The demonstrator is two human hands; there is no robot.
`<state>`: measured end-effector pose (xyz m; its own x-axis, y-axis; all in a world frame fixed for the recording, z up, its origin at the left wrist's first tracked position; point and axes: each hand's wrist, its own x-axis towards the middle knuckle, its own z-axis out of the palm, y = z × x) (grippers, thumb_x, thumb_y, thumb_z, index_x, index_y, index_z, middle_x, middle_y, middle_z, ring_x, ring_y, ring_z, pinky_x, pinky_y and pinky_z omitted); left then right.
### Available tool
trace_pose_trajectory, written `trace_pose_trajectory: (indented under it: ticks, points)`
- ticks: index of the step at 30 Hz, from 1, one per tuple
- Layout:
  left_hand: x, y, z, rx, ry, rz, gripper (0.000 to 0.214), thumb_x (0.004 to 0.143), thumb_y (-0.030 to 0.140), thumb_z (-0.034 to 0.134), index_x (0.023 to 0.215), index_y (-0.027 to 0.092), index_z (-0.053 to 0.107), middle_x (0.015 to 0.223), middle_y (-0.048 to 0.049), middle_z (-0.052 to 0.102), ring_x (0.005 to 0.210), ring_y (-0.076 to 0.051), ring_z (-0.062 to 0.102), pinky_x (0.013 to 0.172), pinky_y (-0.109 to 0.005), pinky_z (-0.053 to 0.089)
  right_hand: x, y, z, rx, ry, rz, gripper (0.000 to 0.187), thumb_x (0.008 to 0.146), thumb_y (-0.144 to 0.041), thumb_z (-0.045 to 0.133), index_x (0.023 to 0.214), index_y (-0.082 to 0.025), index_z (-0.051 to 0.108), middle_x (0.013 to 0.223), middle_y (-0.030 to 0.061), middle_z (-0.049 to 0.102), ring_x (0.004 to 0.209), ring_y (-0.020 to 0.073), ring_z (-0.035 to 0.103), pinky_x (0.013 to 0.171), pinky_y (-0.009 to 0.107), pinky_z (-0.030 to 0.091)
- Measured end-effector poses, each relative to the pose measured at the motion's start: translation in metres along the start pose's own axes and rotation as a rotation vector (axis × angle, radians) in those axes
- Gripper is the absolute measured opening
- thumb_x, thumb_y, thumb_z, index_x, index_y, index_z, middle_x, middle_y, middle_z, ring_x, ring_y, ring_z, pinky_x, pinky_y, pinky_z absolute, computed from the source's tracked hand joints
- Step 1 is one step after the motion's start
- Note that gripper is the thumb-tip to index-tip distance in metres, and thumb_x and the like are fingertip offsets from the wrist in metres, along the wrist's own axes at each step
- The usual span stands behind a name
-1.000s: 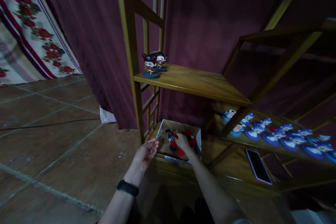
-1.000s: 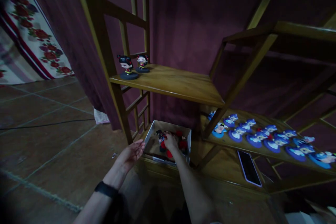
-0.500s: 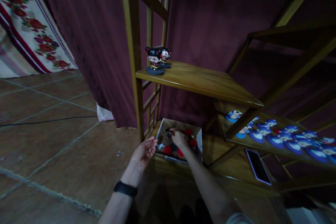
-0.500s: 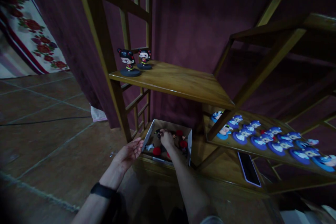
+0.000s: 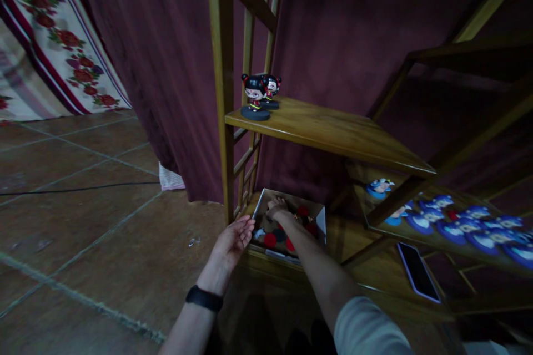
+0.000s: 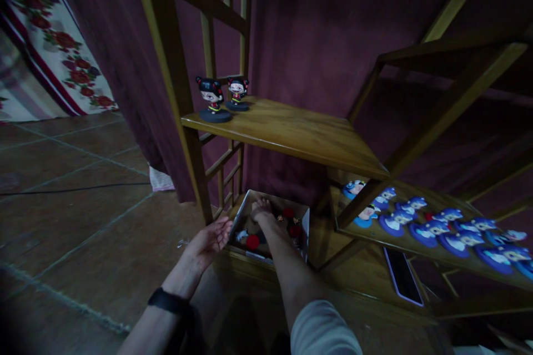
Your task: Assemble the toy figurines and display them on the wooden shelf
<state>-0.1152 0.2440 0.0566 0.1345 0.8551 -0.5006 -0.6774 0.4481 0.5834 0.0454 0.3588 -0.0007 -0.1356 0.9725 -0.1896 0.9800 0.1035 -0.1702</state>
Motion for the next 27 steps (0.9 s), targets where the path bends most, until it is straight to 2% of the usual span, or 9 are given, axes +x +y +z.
trace_pose_trajectory:
  ticks: [3,7,11,13,16,19,21,24,27]
  points:
    - [-0.002,-0.003,0.002,0.009,-0.006,0.000,0.020,0.079,0.002,0.049,0.096,0.009,0.056,0.076,-0.0071,0.066,0.058,-0.009,0.063,0.049,-0.015,0.050,-0.007,0.007,-0.003,-0.010,-0.008,-0.046,0.022,0.071,-0.023,0.057,0.092,-0.018,0.062,0.120,0.0109,0.053,0.116,0.0273,0.042,0.096,0.041,0.026]
    - [-0.005,-0.006,0.006,0.041,0.004,0.009,0.019,0.079,0.003,0.049,0.094,0.009,0.057,0.074,-0.0068,0.066,0.057,-0.009,0.062,0.048,-0.015,0.050,-0.025,0.010,-0.007,-0.010,0.006,-0.101,0.026,0.074,-0.022,0.056,0.099,-0.018,0.058,0.118,0.0112,0.054,0.114,0.0251,0.043,0.098,0.042,0.024]
    - [-0.005,-0.009,0.008,0.050,0.007,0.001,0.018,0.079,0.002,0.048,0.093,0.009,0.057,0.072,-0.0066,0.065,0.055,-0.009,0.062,0.047,-0.015,0.049,-0.046,0.009,-0.013,0.087,0.104,-0.233,0.030,0.073,-0.021,0.058,0.103,-0.018,0.053,0.111,0.0099,0.057,0.112,0.0222,0.044,0.099,0.037,0.025]
    - [-0.005,-0.010,0.007,0.052,0.000,-0.003,0.019,0.079,0.002,0.048,0.094,0.009,0.057,0.071,-0.0064,0.065,0.055,-0.009,0.061,0.047,-0.016,0.049,-0.057,0.008,-0.017,0.276,0.197,-0.196,0.024,0.076,-0.025,0.055,0.100,-0.021,0.054,0.109,0.0069,0.059,0.110,0.0210,0.047,0.097,0.036,0.030]
    - [-0.004,-0.010,0.006,0.056,-0.001,-0.005,0.019,0.079,0.002,0.048,0.095,0.009,0.057,0.071,-0.0068,0.065,0.056,-0.009,0.062,0.048,-0.016,0.049,-0.076,0.011,-0.021,0.797,0.239,0.044,0.020,0.083,-0.033,0.044,0.097,-0.023,0.055,0.103,0.0036,0.061,0.098,0.0182,0.056,0.086,0.033,0.042]
    - [-0.003,-0.011,0.006,0.060,0.013,-0.004,0.020,0.078,0.002,0.049,0.095,0.008,0.057,0.073,-0.0072,0.066,0.056,-0.009,0.062,0.049,-0.016,0.049,-0.099,0.018,-0.022,1.445,0.044,0.174,0.027,0.085,-0.036,0.039,0.094,-0.017,0.056,0.097,0.0069,0.064,0.082,0.0157,0.062,0.072,0.029,0.049]
    - [-0.003,-0.013,0.007,0.059,0.019,-0.001,0.020,0.078,0.002,0.048,0.094,0.009,0.057,0.072,-0.0068,0.066,0.055,-0.008,0.062,0.049,-0.016,0.049,-0.117,0.023,-0.022,1.757,-0.129,0.201,0.029,0.085,-0.037,0.041,0.092,-0.015,0.057,0.092,0.0079,0.065,0.073,0.0131,0.062,0.065,0.026,0.051]
    - [-0.002,-0.017,0.008,0.058,0.028,-0.015,0.020,0.078,0.001,0.047,0.092,0.010,0.058,0.070,-0.0063,0.066,0.053,-0.009,0.062,0.047,-0.016,0.048,-0.143,0.030,-0.024,1.971,-0.269,0.256,0.032,0.084,-0.042,0.042,0.091,-0.014,0.058,0.084,0.0064,0.066,0.062,0.0098,0.061,0.055,0.021,0.049]
    - [-0.002,-0.022,0.007,0.071,0.042,-0.041,0.020,0.077,0.000,0.046,0.090,0.011,0.058,0.069,-0.0062,0.066,0.052,-0.009,0.061,0.046,-0.016,0.048,-0.163,0.037,-0.029,1.978,-0.163,0.304,0.025,0.080,-0.038,0.049,0.090,-0.016,0.058,0.074,0.0037,0.065,0.054,0.0094,0.058,0.047,0.019,0.045]
